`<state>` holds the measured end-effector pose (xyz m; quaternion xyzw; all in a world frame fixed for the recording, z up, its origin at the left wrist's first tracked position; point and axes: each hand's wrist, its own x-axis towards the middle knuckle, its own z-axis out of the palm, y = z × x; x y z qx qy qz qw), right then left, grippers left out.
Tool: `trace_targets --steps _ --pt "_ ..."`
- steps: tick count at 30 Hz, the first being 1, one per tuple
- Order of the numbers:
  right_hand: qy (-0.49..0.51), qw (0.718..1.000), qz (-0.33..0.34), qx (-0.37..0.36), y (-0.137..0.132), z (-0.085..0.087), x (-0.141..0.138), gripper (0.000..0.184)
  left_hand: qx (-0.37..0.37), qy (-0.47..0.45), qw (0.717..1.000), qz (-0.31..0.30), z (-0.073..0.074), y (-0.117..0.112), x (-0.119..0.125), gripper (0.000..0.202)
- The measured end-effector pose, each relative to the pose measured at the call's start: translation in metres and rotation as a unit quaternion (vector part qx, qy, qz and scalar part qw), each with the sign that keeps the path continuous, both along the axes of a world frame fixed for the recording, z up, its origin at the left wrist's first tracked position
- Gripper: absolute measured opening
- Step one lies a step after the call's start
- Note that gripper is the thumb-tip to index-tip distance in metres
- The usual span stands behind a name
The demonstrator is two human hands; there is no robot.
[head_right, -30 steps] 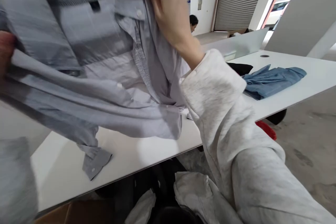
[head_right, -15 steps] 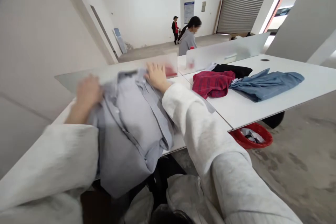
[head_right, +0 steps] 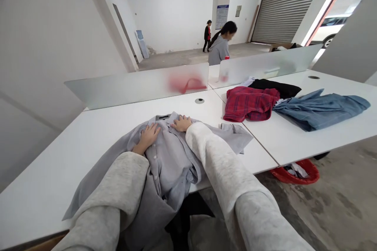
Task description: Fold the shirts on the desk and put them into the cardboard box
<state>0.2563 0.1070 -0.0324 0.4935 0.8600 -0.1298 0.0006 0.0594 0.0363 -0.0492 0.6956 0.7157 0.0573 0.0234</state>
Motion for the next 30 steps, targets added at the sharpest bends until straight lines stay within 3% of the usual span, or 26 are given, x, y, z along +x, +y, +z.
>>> trace_targets --steps 7,15,25,27,30 --pt "0.015 0.999 -0.035 0.024 0.021 -0.016 -0.022 0.065 0.072 0.066 0.995 0.035 -0.016 0.029 0.003 0.056" --pt "0.019 0.998 -0.058 0.014 0.061 -0.019 -0.04 0.066 0.069 0.043 0.995 0.053 -0.012 0.062 -0.004 0.055" --pt "0.071 0.995 -0.061 0.033 0.072 -0.026 -0.042 0.066 0.083 -0.01 0.995 0.048 -0.007 0.082 -0.019 0.054" --pt "0.094 0.993 -0.061 0.039 0.073 -0.026 -0.041 0.064 0.118 -0.022 0.993 0.023 -0.001 0.078 -0.014 0.052" --pt "0.139 0.988 -0.064 0.033 0.079 -0.022 -0.036 0.055 0.134 -0.05 0.983 -0.112 0.006 0.069 0.005 0.05"
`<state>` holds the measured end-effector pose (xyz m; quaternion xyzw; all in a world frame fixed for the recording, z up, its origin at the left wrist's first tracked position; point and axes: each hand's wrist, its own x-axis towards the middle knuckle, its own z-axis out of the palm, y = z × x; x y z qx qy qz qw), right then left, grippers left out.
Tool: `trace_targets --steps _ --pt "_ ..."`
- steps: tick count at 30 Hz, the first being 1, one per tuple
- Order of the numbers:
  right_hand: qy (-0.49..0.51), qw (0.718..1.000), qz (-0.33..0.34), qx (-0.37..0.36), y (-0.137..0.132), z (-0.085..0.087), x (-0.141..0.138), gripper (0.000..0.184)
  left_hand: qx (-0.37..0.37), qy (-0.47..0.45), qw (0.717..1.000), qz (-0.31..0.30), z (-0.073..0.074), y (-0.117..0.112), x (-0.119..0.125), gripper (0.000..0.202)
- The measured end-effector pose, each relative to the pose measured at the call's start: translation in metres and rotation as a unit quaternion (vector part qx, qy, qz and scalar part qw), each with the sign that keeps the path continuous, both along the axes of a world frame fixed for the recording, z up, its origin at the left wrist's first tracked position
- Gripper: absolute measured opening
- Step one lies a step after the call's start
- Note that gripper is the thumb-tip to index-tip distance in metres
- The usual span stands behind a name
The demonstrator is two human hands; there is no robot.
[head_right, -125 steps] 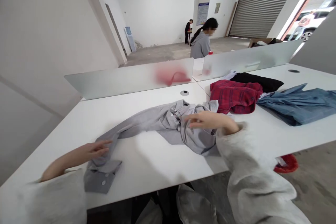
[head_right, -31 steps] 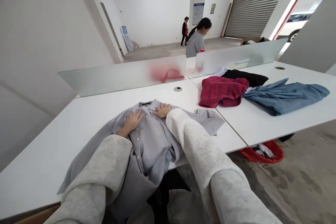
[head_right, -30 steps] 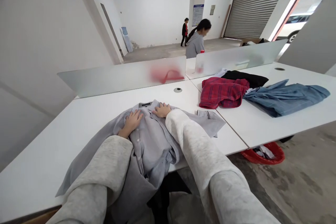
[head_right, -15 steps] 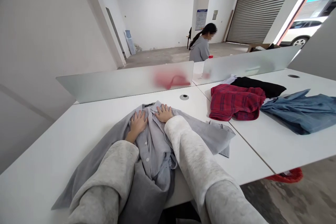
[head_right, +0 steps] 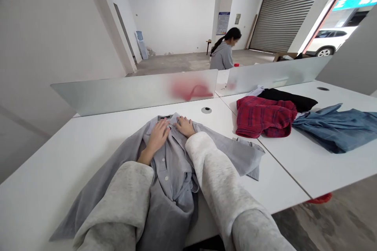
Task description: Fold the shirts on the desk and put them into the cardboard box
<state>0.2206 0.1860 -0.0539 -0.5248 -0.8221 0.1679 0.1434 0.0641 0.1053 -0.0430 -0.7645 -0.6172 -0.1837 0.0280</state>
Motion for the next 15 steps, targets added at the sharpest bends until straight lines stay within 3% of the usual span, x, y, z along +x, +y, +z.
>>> trace_targets --steps 2,4,9,12,15 --pt "0.029 0.999 0.007 -0.011 0.004 0.006 0.01 0.052 -0.062 0.008 0.994 -0.087 0.002 -0.006 0.013 0.051" --pt "0.047 0.998 0.027 -0.03 0.006 0.013 0.029 0.052 -0.13 0.022 0.984 -0.119 0.001 -0.009 0.021 0.052" --pt "0.021 0.993 0.073 -0.092 -0.019 0.024 0.125 0.06 -0.17 0.039 0.979 -0.103 -0.001 -0.004 0.011 0.053" --pt "-0.021 0.994 0.03 -0.103 -0.056 0.018 0.189 0.076 -0.17 0.034 0.982 -0.076 0.0 0.002 0.003 0.054" --pt "-0.085 0.993 -0.046 -0.074 -0.097 0.003 0.23 0.077 -0.165 0.027 0.984 -0.06 0.0 0.005 -0.002 0.054"
